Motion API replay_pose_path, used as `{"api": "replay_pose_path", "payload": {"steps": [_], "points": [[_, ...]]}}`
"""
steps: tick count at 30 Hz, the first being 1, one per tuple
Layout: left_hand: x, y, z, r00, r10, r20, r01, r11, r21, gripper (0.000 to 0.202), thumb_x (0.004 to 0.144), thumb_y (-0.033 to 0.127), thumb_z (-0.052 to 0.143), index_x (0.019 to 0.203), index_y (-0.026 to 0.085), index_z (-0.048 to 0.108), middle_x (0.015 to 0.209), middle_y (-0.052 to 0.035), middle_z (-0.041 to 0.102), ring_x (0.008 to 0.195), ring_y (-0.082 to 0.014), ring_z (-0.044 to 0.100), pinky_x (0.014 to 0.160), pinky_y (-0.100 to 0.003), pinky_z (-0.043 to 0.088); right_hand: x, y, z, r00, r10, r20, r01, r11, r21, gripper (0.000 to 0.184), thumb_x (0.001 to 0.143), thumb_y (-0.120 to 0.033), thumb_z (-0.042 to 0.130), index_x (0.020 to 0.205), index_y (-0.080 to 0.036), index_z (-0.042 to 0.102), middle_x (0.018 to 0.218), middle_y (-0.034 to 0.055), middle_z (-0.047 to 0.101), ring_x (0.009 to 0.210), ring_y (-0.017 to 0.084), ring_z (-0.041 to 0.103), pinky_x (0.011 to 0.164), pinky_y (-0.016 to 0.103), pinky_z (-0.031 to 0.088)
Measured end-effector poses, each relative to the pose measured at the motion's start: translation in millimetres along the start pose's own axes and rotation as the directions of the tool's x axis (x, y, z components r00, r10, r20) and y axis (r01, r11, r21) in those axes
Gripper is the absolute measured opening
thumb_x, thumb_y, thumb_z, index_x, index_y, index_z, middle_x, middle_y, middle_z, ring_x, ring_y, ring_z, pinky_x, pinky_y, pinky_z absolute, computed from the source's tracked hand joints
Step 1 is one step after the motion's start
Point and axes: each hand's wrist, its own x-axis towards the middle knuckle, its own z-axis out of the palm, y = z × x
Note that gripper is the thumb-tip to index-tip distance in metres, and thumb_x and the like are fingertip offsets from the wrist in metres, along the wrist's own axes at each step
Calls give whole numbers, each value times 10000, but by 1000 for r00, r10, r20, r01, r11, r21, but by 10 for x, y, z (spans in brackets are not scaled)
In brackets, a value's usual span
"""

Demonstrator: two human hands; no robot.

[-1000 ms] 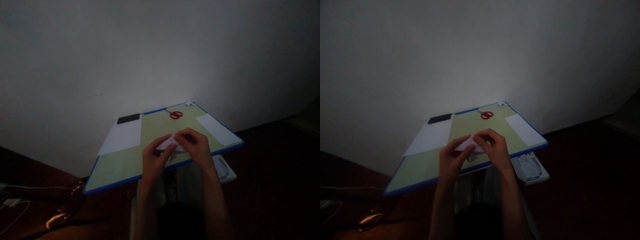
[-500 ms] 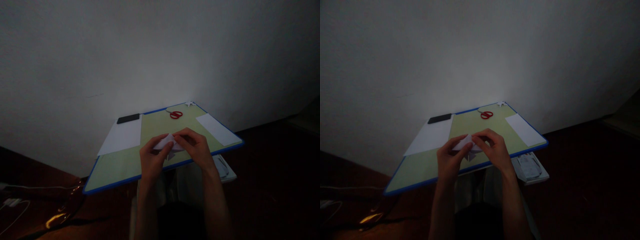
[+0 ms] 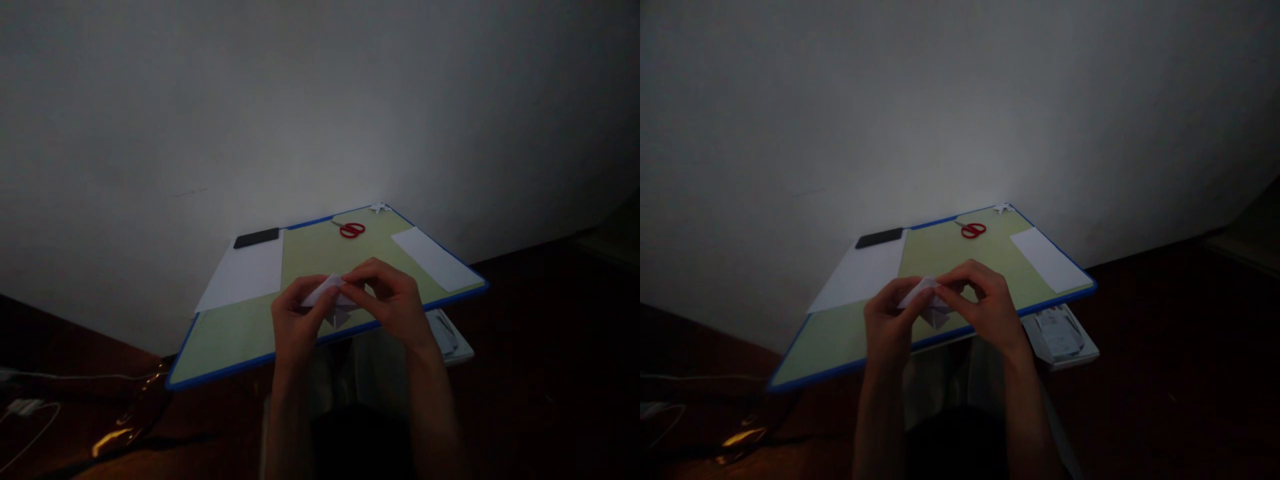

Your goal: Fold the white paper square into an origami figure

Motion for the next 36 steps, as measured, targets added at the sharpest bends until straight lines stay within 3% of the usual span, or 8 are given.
{"api": "replay_pose_path", "payload": {"steps": [5, 10, 19, 26, 29, 34, 36], "points": [[-5, 34, -32, 1000, -3, 9, 3, 999, -47, 155, 777, 311, 894, 796, 191, 797, 732, -16, 784, 650, -138, 722, 622, -221, 587, -13, -31, 3, 999, -34, 31, 35, 999, -37, 33, 914, -235, 785, 914, -264, 770, 873, 18, 722, 834, 188, 679, 736, 344, 530], [-26, 88, -82, 1000, -6, 28, 6, 1000, -12, 163, 786, 296, 885, 931, 233, 848, 819, -32, 824, 702, -161, 759, 666, -256, 624, -13, -41, 17, 995, -71, 76, 72, 997, -21, 59, 923, -225, 775, 936, -282, 781, 896, 16, 731, 850, 187, 691, 765, 357, 548], [-13, 122, -108, 999, 17, 31, -19, 998, 64, 91, 783, 297, 878, 778, 222, 828, 723, -17, 799, 653, -156, 743, 627, -239, 609, -2, -40, -16, 988, -105, 114, 109, 994, -30, 170, 906, -174, 787, 987, -318, 826, 900, 5, 739, 828, 171, 696, 734, 336, 557], [-28, 93, -27, 992, 125, -20, -121, 980, 158, 145, 851, 351, 823, 816, 210, 811, 734, -14, 791, 662, -160, 742, 632, -251, 609, 12, -57, 1, 992, -89, 88, 95, 993, -63, 139, 927, -191, 756, 986, -302, 816, 916, 12, 748, 851, 174, 697, 766, 337, 571], [-36, 53, -2, 984, 165, -72, -151, 975, 166, 164, 868, 366, 813, 824, 208, 803, 742, -9, 785, 662, -150, 731, 624, -239, 595, 4, -43, 23, 996, -31, 80, 34, 999, -36, 101, 924, -236, 762, 996, -292, 803, 951, 18, 752, 886, 183, 699, 794, 341, 580], [-48, 35, 13, 977, 169, -132, -146, 975, 169, 160, 874, 354, 807, 835, 200, 797, 754, -6, 783, 687, -155, 737, 642, -236, 586, -15, -28, 65, 969, 183, 165, -194, 979, 57, 389, 856, -215, 808, 1222, -297, 708, 873, -25, 688, 796, 150, 662, 732, 284, 569], [-52, 49, 19, 974, 168, -153, -142, 975, 172, 146, 865, 341, 814, 826, 202, 794, 742, 1, 780, 675, -150, 732, 629, -227, 579, -14, -32, 79, 964, 201, 172, -216, 974, 73, 329, 856, -207, 798, 1163, -282, 708, 883, -23, 706, 814, 152, 679, 744, 283, 571]]}}
